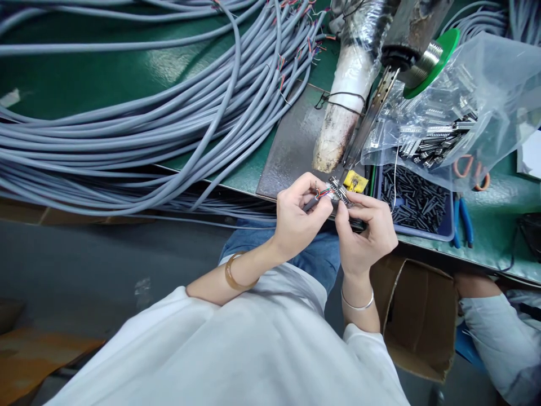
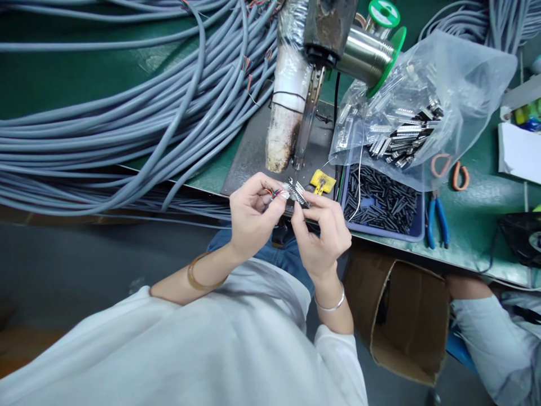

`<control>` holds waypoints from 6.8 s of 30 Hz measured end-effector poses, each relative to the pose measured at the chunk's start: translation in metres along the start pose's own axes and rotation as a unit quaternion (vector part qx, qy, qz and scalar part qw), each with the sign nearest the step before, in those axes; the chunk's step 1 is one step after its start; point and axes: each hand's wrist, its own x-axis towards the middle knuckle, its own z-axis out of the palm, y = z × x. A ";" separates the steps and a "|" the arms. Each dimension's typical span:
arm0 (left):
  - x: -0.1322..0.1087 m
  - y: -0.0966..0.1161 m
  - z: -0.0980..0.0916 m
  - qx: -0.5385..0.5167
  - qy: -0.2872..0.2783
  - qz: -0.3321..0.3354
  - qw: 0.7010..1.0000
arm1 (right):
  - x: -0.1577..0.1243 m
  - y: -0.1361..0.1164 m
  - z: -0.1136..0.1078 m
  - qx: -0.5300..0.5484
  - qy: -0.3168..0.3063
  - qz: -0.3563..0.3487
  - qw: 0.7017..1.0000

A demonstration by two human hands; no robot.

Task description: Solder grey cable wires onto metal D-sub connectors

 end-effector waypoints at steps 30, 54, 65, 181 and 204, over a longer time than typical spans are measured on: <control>-0.005 0.010 -0.008 0.012 -0.070 -0.013 0.997 | -0.003 0.001 -0.013 -0.033 0.004 -0.021 0.999; -0.014 0.016 -0.037 -0.185 -0.184 -0.176 0.949 | -0.014 -0.036 -0.037 0.017 -0.110 0.132 0.985; -0.014 0.024 -0.037 -0.164 -0.180 -0.163 0.956 | -0.021 -0.020 -0.040 -0.086 -0.092 -0.079 0.989; -0.004 0.019 -0.040 -0.096 -0.155 -0.153 0.971 | -0.015 -0.016 -0.032 0.073 -0.108 0.163 0.978; -0.026 0.014 -0.037 0.080 -0.160 0.073 0.981 | -0.018 -0.037 -0.036 -0.030 -0.107 0.016 0.994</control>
